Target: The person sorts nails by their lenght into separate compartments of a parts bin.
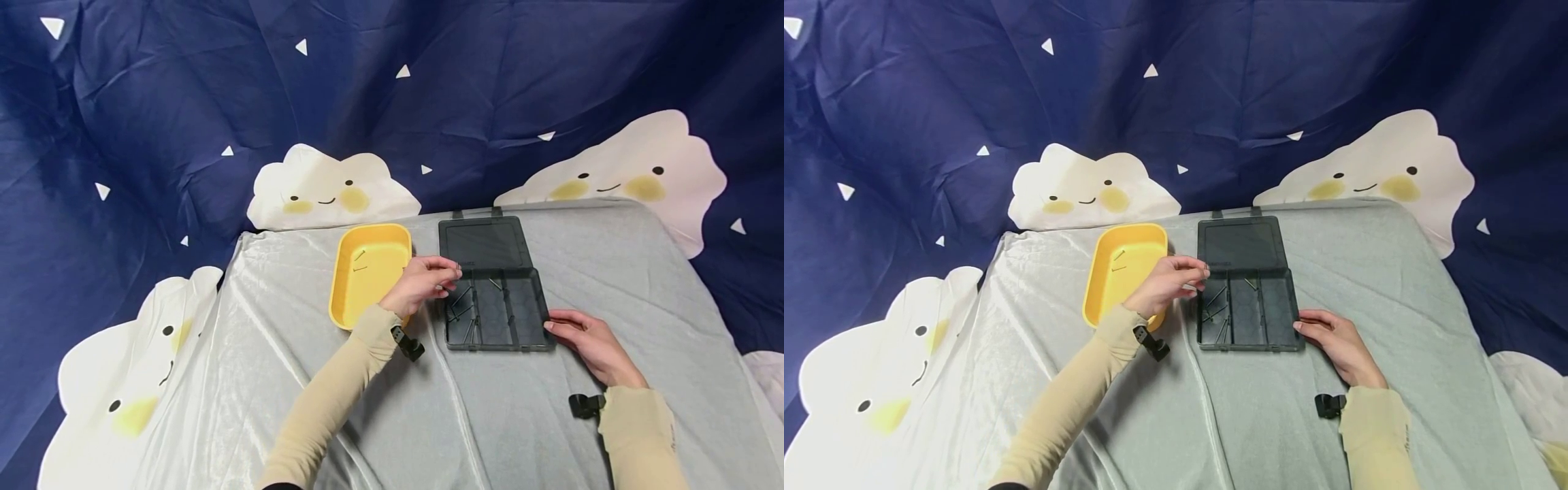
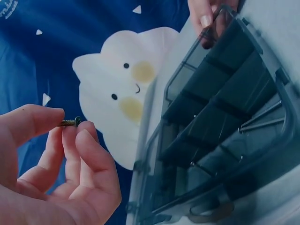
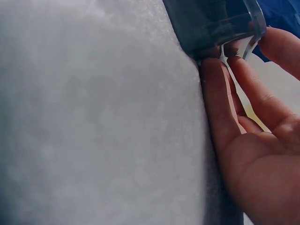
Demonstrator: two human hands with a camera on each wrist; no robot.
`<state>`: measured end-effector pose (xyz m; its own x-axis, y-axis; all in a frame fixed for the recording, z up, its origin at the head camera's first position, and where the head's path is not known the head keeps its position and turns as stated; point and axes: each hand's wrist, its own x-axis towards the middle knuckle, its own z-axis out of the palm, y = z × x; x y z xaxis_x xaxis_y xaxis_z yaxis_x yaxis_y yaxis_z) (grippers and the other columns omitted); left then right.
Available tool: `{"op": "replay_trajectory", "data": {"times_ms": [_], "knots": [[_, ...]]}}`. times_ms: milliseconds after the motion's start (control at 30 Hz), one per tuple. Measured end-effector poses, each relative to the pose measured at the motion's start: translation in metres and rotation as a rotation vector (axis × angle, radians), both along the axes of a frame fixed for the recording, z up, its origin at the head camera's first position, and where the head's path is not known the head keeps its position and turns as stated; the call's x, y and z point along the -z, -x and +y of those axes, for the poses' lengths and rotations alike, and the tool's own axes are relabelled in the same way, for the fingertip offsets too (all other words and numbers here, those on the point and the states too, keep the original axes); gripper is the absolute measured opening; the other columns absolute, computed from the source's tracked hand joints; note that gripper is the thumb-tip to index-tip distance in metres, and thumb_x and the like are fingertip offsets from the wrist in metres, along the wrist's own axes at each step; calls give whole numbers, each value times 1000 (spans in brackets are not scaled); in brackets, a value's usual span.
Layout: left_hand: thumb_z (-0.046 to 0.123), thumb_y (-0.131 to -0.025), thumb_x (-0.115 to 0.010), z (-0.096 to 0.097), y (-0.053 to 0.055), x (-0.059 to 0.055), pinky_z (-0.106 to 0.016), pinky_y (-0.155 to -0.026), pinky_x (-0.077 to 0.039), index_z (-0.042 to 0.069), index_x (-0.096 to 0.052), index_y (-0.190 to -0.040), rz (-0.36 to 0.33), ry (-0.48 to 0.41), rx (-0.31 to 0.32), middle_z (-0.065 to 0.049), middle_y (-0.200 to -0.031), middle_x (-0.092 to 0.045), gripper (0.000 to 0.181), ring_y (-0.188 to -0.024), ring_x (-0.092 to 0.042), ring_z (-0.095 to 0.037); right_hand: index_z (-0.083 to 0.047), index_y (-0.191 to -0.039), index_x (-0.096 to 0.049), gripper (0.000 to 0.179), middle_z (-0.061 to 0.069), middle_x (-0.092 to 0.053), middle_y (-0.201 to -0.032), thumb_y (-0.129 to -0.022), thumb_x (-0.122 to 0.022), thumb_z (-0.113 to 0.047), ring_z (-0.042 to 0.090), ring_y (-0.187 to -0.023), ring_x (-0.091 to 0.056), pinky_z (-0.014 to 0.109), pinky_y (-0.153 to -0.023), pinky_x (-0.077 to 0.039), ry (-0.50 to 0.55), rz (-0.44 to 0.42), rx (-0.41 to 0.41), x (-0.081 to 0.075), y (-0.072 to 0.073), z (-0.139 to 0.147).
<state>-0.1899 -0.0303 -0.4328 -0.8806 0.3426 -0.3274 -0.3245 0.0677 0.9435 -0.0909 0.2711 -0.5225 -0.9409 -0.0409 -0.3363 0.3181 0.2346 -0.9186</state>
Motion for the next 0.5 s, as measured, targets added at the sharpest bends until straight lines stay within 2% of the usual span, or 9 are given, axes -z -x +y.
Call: {"op": "replay_trajectory", "data": {"times_ms": [300, 500], "knots": [[3, -88, -63, 13, -2, 7, -18, -55, -50, -8, -65, -110, -15, -12, 14, -2, -85, -68, 24, -61, -60, -9, 4, -139, -44, 68, -27, -55, -105, -90, -66, -38, -15, -94, -54, 11, -80, -49, -5, -2, 0, -1, 1, -1], [3, -88, -64, 21, -4, 12, -17, -52, -49, -8, -65, -112, -29, 1, 9, -17, -101, -72, 27, -60, -61, -8, 2, -141, -43, 69, -24, -52, -110, -91, -65, -40, -17, -96, -52, 10, -81, -48, -35, -5, -12, 0, 1, 0]]}}
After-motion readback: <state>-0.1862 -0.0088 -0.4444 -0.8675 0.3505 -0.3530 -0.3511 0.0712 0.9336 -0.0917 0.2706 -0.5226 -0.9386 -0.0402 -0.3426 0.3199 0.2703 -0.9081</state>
